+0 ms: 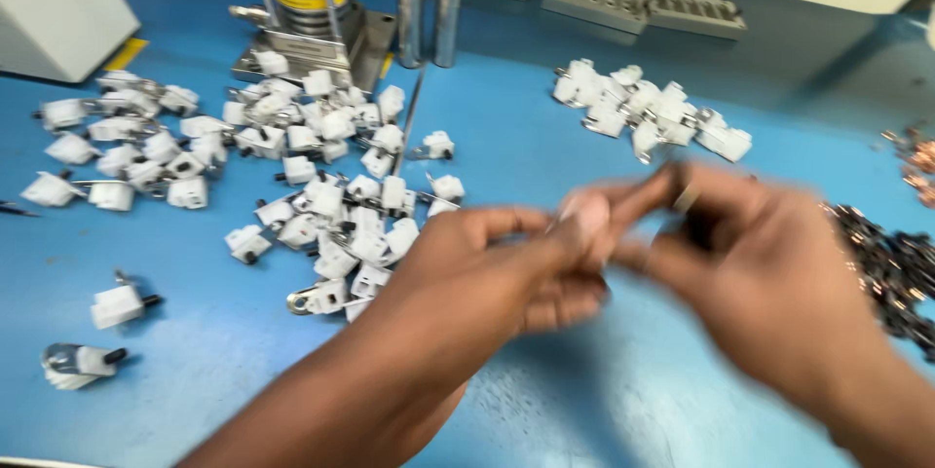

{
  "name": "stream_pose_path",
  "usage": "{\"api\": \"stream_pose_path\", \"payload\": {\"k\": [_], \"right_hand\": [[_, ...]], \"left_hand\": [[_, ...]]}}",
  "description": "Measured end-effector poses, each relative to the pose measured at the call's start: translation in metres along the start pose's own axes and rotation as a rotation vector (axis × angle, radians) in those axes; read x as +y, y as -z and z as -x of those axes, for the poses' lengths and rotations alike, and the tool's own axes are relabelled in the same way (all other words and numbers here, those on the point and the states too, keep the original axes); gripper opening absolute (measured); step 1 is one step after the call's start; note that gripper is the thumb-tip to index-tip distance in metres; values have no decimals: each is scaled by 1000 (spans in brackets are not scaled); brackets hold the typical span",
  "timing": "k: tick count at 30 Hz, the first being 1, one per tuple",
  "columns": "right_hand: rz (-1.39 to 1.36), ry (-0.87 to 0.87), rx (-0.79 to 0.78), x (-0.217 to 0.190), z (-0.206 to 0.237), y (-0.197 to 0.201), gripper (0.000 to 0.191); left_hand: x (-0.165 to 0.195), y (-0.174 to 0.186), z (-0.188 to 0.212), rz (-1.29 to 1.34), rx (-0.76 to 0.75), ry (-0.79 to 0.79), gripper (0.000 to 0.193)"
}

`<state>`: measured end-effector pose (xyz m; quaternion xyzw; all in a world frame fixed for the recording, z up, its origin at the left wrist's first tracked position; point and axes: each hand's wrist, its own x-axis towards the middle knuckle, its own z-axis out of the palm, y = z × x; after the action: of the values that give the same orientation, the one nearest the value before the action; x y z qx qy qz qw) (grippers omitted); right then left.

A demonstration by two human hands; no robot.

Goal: The person picks up white plastic switch housings one at a time from a pile on the workbench and uses tweezers to insert small copper contact parts into each housing, then places the assembled part aside. A coworker across the table handles the same parts in parallel.

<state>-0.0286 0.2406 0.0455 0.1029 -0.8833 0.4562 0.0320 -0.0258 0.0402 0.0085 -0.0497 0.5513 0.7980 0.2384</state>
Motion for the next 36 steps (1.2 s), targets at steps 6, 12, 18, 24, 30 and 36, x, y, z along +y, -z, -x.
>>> {"api": "stream_pose_path", "payload": {"k": [6,12,18,24,30,36], "right_hand": [[312,-531,93,46,63,9,25],[1097,-682,-48,61,39,44,36],[744,-771,96,38,19,43,24],[506,-533,453,83,33,88,24],[358,-509,480,86,45,115,25],[-166,-332,488,58,55,103,25]], "left_hand": [[-29,13,35,-107,-102,161,47],[-16,-6,27,-415,-65,167,42],[-3,-50,13,-474,-29,116,36],[15,-94,-22,-535,-76,-185,32],[20,-127,-16,-516,-227,-237,28],[28,-125,5,-684,-140,-304,31]]}}
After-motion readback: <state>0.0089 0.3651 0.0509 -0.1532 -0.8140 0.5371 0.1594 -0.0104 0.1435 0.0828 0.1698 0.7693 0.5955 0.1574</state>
